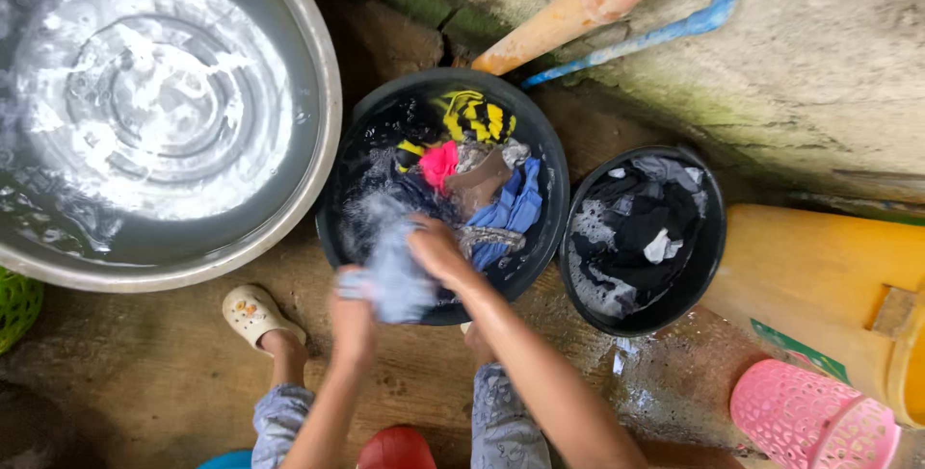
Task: The person washes clothes by hand in plastic basins, scrubbing various items including shirts, a cap, and socks in soapy water before rinsing them.
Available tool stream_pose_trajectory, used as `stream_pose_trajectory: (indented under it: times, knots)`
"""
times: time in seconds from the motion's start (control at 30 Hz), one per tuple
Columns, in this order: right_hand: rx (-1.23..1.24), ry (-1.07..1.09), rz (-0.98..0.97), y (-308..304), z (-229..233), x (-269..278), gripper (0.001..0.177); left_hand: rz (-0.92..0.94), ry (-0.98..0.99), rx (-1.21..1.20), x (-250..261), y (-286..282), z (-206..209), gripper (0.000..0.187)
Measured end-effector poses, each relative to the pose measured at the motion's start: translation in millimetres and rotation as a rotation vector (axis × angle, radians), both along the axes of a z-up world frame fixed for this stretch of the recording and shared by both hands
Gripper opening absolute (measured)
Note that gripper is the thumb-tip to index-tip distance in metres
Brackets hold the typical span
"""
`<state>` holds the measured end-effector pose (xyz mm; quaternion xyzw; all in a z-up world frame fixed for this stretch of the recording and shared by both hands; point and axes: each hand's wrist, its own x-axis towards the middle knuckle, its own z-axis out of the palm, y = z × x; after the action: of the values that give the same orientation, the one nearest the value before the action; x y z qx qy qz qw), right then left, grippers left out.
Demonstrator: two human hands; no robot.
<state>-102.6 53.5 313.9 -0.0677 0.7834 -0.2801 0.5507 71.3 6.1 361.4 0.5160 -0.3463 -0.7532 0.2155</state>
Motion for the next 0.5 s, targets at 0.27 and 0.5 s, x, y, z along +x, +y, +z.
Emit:
stream_pose_trajectory:
  times: [0.27, 0.5]
  knots:
    - [-0.609, 0.312, 0.248, -148.9, 131.8, 58.0, 0.1, 0.48, 0.436, 0.318, 75.5, -168.3, -48.8, 0.061]
    - [-0.735, 0.149, 0.25, -151.0, 99.9, 48.0, 0.09, 0.546, 0.965, 0.254, 135.0, -325.2, -194.7, 0.037]
